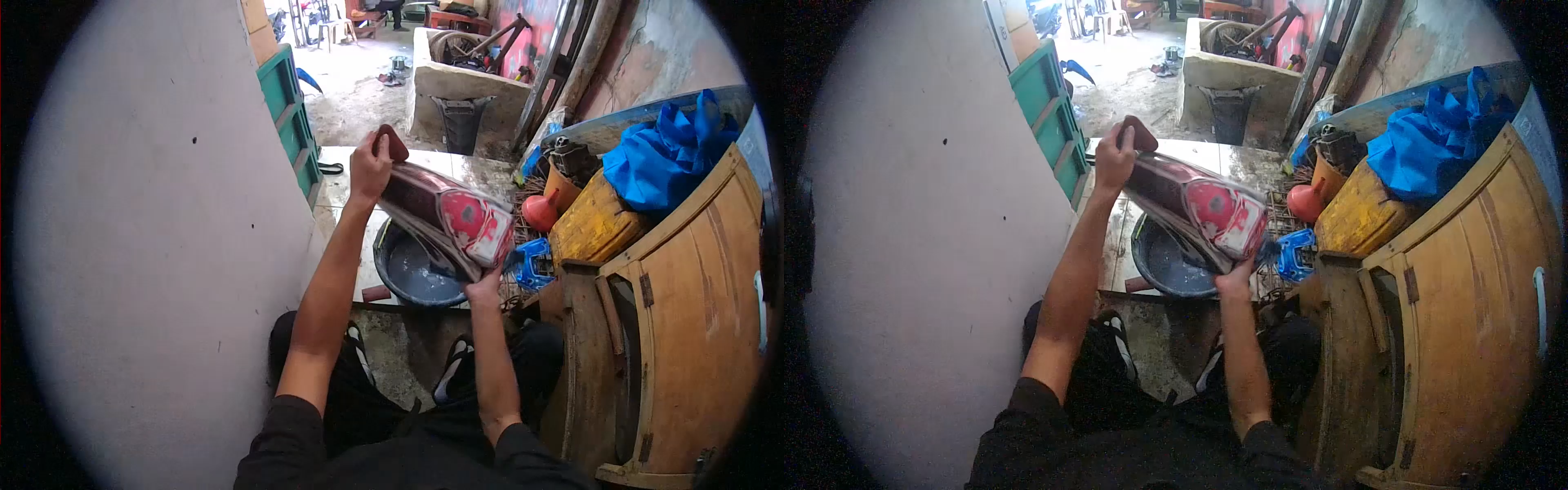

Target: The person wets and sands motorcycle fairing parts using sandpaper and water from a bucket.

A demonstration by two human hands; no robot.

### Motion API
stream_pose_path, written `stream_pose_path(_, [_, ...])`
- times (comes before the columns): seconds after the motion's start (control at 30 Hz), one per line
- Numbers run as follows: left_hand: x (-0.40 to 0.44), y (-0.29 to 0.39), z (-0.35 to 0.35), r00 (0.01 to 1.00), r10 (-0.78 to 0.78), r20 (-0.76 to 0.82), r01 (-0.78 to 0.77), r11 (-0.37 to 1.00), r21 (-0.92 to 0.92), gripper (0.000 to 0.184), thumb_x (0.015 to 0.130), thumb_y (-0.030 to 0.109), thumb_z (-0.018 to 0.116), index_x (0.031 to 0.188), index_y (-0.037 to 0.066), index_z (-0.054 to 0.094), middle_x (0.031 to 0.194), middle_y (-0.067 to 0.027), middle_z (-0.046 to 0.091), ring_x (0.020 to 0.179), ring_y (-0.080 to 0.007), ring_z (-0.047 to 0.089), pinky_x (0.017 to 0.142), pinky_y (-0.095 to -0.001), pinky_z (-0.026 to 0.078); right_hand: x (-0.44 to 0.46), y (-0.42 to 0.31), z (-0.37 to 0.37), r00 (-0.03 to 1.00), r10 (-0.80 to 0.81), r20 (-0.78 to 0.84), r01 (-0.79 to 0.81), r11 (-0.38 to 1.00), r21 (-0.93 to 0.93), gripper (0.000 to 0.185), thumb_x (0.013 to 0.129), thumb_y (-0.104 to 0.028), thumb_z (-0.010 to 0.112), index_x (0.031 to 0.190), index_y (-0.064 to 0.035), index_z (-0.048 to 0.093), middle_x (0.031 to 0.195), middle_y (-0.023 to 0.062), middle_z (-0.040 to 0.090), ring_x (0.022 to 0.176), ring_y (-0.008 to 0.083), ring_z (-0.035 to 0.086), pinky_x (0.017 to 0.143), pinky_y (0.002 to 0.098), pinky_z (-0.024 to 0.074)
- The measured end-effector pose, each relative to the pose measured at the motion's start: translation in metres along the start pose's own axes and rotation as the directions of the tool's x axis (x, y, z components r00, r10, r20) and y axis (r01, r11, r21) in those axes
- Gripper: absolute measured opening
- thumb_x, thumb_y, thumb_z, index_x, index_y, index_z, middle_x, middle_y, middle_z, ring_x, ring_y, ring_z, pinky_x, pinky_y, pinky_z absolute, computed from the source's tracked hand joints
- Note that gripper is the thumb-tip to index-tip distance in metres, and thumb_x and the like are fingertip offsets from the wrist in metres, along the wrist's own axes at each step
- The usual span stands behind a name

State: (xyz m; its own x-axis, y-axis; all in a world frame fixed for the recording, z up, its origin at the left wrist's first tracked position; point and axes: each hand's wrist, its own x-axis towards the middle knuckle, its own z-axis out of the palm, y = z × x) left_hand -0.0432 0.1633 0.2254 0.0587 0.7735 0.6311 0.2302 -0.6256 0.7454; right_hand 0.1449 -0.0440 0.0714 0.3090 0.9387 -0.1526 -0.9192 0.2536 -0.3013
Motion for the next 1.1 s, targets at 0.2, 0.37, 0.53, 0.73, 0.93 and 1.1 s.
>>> stream_pose_path(0.2, [-0.028,-0.021,-0.017,0.99,-0.124,-0.073,0.111,0.981,-0.161,0.031,0.099,0.022,0.054,0.11,-0.005,0.065,0.094,-0.0159,0.071,0.082,-0.0236,0.068,0.076,-0.0372,0.053,0.007,0.037,-0.008,0.981,-0.115,-0.154,0.134,0.984,0.118,0.081,0.089,-0.076,0.031,0.143,-0.0182,0.047,0.148,0.008,0.046,0.133,0.0347,0.044,0.11,0.0541,0.0364])
stream_pose_path(0.37, [-0.077,-0.037,-0.006,0.945,-0.309,0.106,0.315,0.948,-0.046,0.03,0.097,0.019,0.056,0.113,-0.006,0.065,0.092,-0.0116,0.071,0.083,-0.0168,0.065,0.076,-0.031,0.051,-0.014,0.076,0.035,0.826,-0.312,-0.47,0.331,0.943,-0.044,0.092,0.085,-0.081,0.022,0.15,-0.0186,0.038,0.157,0.0051,0.033,0.144,0.0316,0.03,0.117,0.0521,0.0195])
stream_pose_path(0.53, [-0.144,-0.091,0.023,0.838,-0.539,0.085,0.54,0.841,0.017,0.029,0.095,0.025,0.053,0.096,-0.001,0.066,0.088,-0.0233,0.068,0.089,-0.0408,0.066,0.079,-0.0462,0.05,0.013,0.106,-0.014,0.745,-0.396,-0.537,0.441,0.896,-0.048,0.093,0.087,-0.082,0.022,0.153,-0.0173,0.031,0.159,0.0069,0.028,0.146,0.0309,0.027,0.119,0.0503,0.0182])
stream_pose_path(0.73, [-0.179,-0.1,0.036,0.711,-0.701,-0.055,0.692,0.712,-0.118,0.029,0.096,0.025,0.052,0.095,-0.001,0.064,0.091,-0.024,0.069,0.088,-0.0438,0.065,0.078,-0.0488,0.051,-0.004,0.117,0.001,0.704,-0.393,-0.592,0.407,0.906,-0.118,0.091,0.09,-0.079,0.028,0.155,-0.0155,0.023,0.161,0.0086,0.023,0.146,0.0308,0.026,0.12,0.048,0.0176])
stream_pose_path(0.93, [-0.192,-0.084,0.029,0.79,-0.591,-0.164,0.591,0.805,-0.051,0.028,0.095,0.025,0.054,0.095,-0.002,0.063,0.09,-0.025,0.068,0.086,-0.0439,0.066,0.075,-0.0498,0.051,-0.021,0.119,-0.024,0.844,-0.209,-0.494,0.205,0.977,-0.063,0.096,0.087,-0.081,0.034,0.156,-0.0159,0.02,0.161,0.0079,0.02,0.147,0.0295,0.023,0.118,0.0543,0.0165])
stream_pose_path(1.1, [-0.188,-0.064,0.021,0.861,-0.497,-0.109,0.496,0.867,-0.04,0.026,0.089,0.025,0.061,0.094,0.0,0.067,0.084,-0.0216,0.069,0.082,-0.0379,0.069,0.074,-0.0461,0.053,-0.058,0.102,-0.033,0.819,-0.089,-0.567,-0.085,0.958,-0.273,0.092,0.086,-0.079,0.042,0.15,-0.0131,0.031,0.154,0.0097,0.033,0.144,0.0297,0.025,0.117,0.0568,0.0157])
